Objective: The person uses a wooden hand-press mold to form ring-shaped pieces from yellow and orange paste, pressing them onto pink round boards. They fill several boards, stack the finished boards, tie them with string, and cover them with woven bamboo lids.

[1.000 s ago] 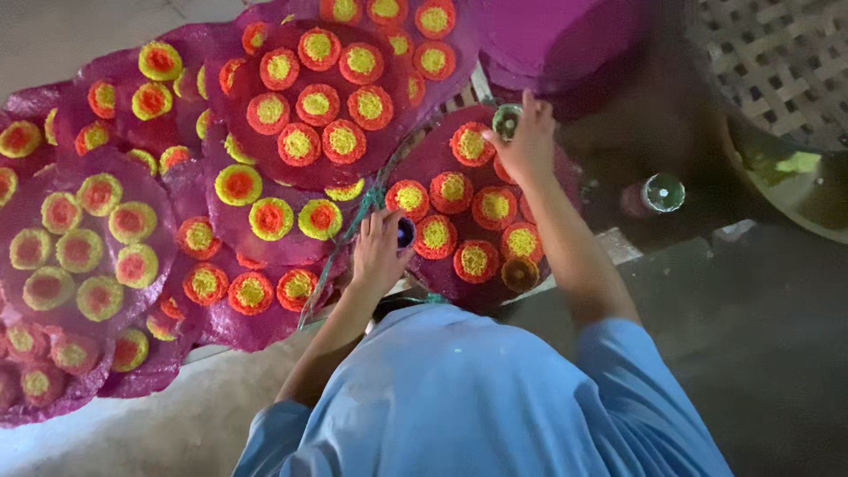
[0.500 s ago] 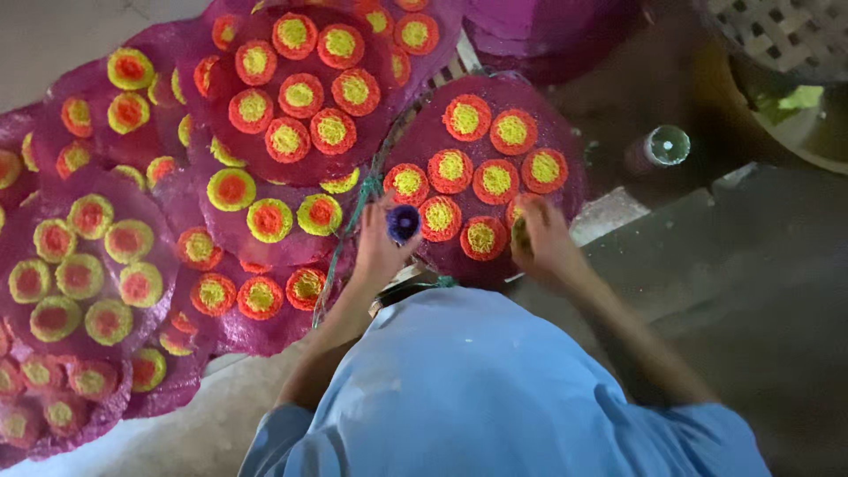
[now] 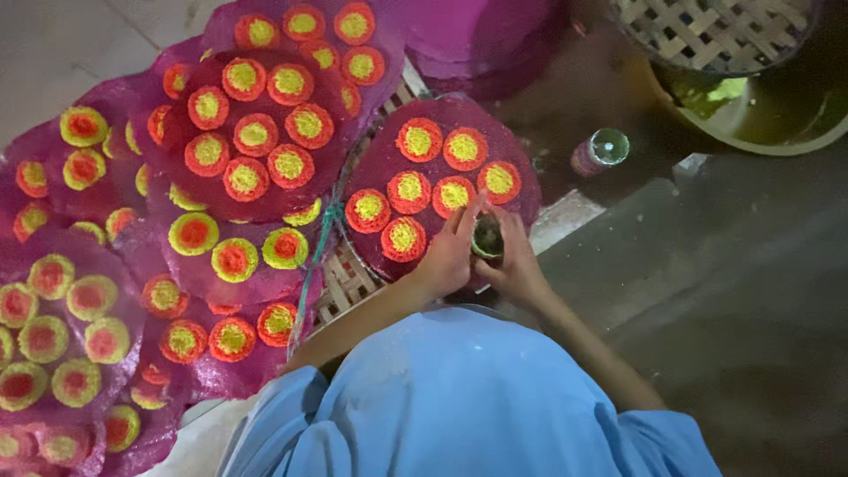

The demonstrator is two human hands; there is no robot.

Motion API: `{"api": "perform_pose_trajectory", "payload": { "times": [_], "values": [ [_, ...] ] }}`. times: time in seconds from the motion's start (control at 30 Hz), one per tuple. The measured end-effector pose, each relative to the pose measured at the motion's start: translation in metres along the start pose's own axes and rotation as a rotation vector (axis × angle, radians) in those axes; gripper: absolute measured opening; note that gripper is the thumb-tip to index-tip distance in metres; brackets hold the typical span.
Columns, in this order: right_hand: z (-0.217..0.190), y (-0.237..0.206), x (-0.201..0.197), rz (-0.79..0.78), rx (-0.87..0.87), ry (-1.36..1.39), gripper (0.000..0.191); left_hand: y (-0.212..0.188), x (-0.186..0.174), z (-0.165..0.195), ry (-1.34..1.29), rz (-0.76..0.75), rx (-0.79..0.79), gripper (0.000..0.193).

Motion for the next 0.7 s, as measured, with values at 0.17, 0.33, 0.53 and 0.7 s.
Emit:
{"api": "perform_pose_trajectory", "payload": {
  "times": [0.17,0.33,0.53,0.7],
  "values": [
    [0.054,0.023,-0.083,0.256,0.105,-0.151,0.075,0.003,-0.020,-0.001,0.305,0.215,0.179,0.121],
    [0.124,0.044,-0.153,0.472,0.112,-0.209,0.078,-0.043,-0.067,-0.055,0.416,0.519,-0.183,0.072],
    [0.118,0.049,-0.146,0.507,0.014,-0.601,0.089,-0.121,-0.093,-0.111,0.524,0.632,-0.639,0.035],
    [0.111,0.099,-0.097,0.315,-0.148,-0.653,0.047,-0.122,-0.076,-0.127,0.683,0.558,-0.771,0.045]
  ]
}}
Point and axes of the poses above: each hand's wrist, its own y-axis towards the middle knuckle, its own x-axis out of the palm, z = x × y, the point moved 2 cm from there along y, towards the middle knuckle, and after that the axes turned 14 degrees about -z, right-handed, at the moved point
